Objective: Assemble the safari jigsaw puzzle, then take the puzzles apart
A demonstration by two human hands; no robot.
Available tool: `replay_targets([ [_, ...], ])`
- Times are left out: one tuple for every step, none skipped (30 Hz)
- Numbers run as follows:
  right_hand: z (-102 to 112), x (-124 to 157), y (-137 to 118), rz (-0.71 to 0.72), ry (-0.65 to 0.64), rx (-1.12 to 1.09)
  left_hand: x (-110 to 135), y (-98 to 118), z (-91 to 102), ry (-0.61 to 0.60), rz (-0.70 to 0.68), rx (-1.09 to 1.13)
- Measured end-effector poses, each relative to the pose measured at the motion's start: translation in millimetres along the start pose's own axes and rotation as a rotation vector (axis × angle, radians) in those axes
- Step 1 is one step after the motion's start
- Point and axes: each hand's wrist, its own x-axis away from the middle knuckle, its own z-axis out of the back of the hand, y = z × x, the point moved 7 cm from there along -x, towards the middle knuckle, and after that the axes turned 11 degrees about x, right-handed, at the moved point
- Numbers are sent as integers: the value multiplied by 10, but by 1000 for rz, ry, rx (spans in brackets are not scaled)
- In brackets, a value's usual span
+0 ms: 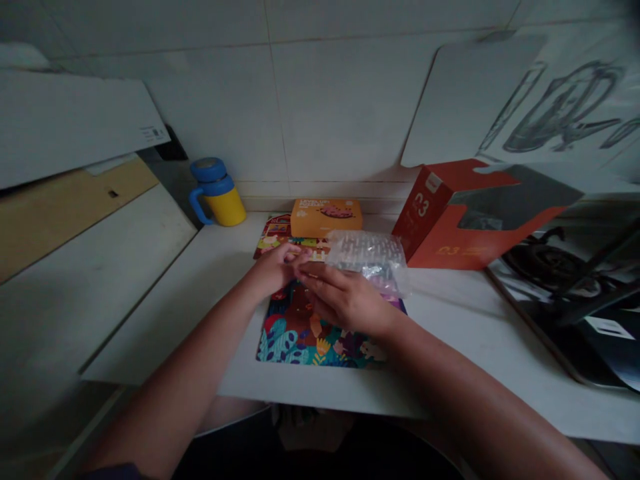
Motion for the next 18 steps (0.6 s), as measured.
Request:
replay_targets([
  [37, -4, -29, 22, 14, 11, -40, -27, -48, -9, -7, 36],
  [90, -3, -36, 36, 35, 31, -53, -34, -98, -19, -24, 50],
  [156, 5, -22, 43, 56, 57, -42, -20, -144, -29, -46, 39],
  [234, 18, 15, 38, 81, 86, -8, 9, -187, -38, -72, 9],
  [327, 37, 79, 17, 115, 117, 41, 49, -225, -43, -99, -40],
  [439, 62, 169, -26, 169, 156, 101, 93, -257, -42, -125, -95],
  [551, 93, 288, -101, 220, 204, 165, 135, -288, -43, -147, -141],
  [667, 136, 432, -207, 277, 259, 226, 169, -317, -46, -162, -173],
  [772, 185, 577, -316, 325, 316, 281, 193, -350, -58, -174, -193],
  [852, 239, 728, -440, 348, 368, 326, 208, -386, -79, -184, -207],
  [891, 293, 884, -568, 329, 400, 360, 212, -418, -101, -188, -220],
  [916, 337, 1004, -652, 314, 424, 381, 209, -443, -121, -190, -240],
  [919, 367, 1100, -706, 293, 444, 390, 202, -457, -133, -194, -267],
  [911, 390, 1175, -739, 275, 458, 388, 198, -455, -133, -203, -299],
  [894, 409, 1233, -761, 262, 467, 377, 195, -442, -130, -215, -331],
  [869, 423, 1278, -775, 248, 474, 359, 191, -418, -126, -226, -355],
  [843, 435, 1310, -784, 239, 477, 335, 186, -383, -123, -237, -366],
  [818, 446, 1332, -790, 232, 478, 307, 179, -336, -119, -245, -364],
])
